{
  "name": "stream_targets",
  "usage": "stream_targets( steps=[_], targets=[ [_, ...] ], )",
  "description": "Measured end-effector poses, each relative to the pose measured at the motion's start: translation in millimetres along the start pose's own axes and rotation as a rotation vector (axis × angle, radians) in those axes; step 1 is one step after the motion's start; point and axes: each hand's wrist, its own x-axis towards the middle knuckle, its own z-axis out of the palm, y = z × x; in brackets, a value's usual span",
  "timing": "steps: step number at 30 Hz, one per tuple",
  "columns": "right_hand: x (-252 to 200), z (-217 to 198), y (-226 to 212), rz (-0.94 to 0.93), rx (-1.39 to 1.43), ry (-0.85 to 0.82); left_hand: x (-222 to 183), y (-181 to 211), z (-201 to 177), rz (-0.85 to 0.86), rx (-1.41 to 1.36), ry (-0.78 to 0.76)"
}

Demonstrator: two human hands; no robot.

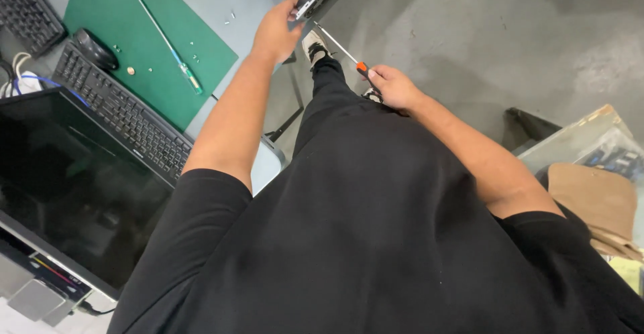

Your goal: Removing screws from a power supply unit casing and inspecting internal components.

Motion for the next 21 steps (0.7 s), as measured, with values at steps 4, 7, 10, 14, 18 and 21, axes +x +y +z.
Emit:
stream_targets(
  steps=[4, 7, 10, 14, 18, 21],
  targets=[
    [23, -1, 19, -0.059, -0.104, 0.019, -4, 10, -3, -0.035, 0.005, 0.009],
    [30, 0, 26, -0.076, -0.153, 0.040, -6, 12, -4, 0.017, -0.002, 0.051],
    [22, 1, 13, -0.054, -0.114, 0.047, -4, 13, -5, 0.009, -0.020, 0.051],
    [28, 1, 12, -0.047, -0.088, 0.046, -2, 12, -5, 0.003, 0.034, 0.032],
    [28, 1, 10, -0.051, -0.083, 0.060, -2, 16, -7, 0.005, 0.090, 0.016],
    [23, 2, 5, 0.001, -0.060, 0.057, 2, 12, -5, 0.021, 0.117, 0.012]
  ],
)
